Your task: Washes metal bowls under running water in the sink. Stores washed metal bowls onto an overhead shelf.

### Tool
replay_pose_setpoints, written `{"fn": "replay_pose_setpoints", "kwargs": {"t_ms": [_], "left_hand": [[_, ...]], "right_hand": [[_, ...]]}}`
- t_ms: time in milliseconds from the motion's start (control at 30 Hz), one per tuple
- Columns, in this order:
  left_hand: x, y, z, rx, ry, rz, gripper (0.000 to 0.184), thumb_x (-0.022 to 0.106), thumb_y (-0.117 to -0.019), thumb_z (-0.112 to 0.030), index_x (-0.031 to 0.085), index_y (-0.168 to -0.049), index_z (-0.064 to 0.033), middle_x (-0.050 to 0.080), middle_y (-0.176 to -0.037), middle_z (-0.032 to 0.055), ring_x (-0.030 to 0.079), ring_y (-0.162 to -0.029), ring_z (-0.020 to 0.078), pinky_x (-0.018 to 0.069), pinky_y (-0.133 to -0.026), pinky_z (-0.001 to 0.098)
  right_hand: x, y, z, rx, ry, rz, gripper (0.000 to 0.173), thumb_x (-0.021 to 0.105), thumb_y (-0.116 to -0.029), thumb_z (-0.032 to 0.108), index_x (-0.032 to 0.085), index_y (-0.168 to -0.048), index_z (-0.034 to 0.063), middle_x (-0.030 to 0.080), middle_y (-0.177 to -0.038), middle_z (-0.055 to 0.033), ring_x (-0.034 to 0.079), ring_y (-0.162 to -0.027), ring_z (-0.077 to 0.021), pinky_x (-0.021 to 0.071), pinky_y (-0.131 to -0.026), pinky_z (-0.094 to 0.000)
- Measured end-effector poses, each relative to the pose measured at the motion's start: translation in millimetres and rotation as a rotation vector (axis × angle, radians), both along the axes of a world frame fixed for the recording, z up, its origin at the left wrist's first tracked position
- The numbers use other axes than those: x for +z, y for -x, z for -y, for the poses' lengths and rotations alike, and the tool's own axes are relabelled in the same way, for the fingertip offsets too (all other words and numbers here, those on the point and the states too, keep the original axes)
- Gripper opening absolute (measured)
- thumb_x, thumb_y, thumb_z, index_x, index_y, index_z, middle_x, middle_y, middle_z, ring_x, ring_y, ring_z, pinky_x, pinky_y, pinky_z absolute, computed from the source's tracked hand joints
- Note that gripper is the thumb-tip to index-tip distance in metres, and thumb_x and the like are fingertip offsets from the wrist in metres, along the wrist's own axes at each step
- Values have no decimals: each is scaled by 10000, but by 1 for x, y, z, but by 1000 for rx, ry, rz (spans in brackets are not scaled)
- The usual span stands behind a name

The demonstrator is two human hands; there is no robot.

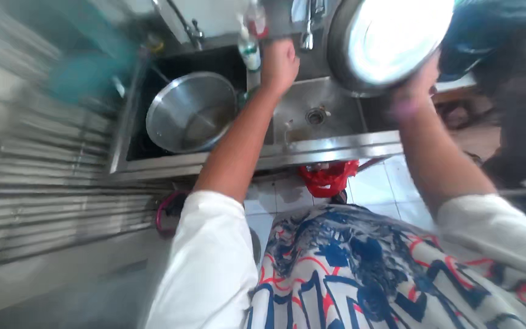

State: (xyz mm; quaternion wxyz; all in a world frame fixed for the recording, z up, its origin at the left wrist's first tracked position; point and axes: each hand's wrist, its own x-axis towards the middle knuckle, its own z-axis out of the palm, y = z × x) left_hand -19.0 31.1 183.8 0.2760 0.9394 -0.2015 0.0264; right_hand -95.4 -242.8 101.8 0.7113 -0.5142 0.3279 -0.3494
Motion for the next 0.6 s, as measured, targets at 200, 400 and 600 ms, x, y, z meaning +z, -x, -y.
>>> {"fn": "replay_pose_setpoints", "kwargs": {"t_ms": [200,400,600], "left_hand": [[-82,-14,4,26,-156,-368,584,661,-982,-199,458,-1496,-12,535,-1450,262,538,-1338,416,446,-1098,597],[-68,5,3,97,2,-387,477,621,-1032,-230,520,-1451,-26,544,-1479,195,531,-1367,336,418,-1145,534],[-97,6,13,105,32,-419,501,610,-1030,-269,515,-1460,-32,554,-1471,178,521,-1385,287,419,-1163,462]], "right_hand": [[-65,-6,3,102,97,-787,744,242,-1106,542,675,-1232,-50,629,-1346,-268,590,-1298,-389,463,-1062,-583],[-40,-12,38,62,-287,-105,605,361,-1097,537,604,-1324,32,663,-1271,-167,674,-1137,-263,578,-949,-511],[-78,-30,44,252,197,-797,651,306,-1122,457,719,-1144,-45,693,-1225,-272,655,-1208,-385,482,-1044,-564]]}}
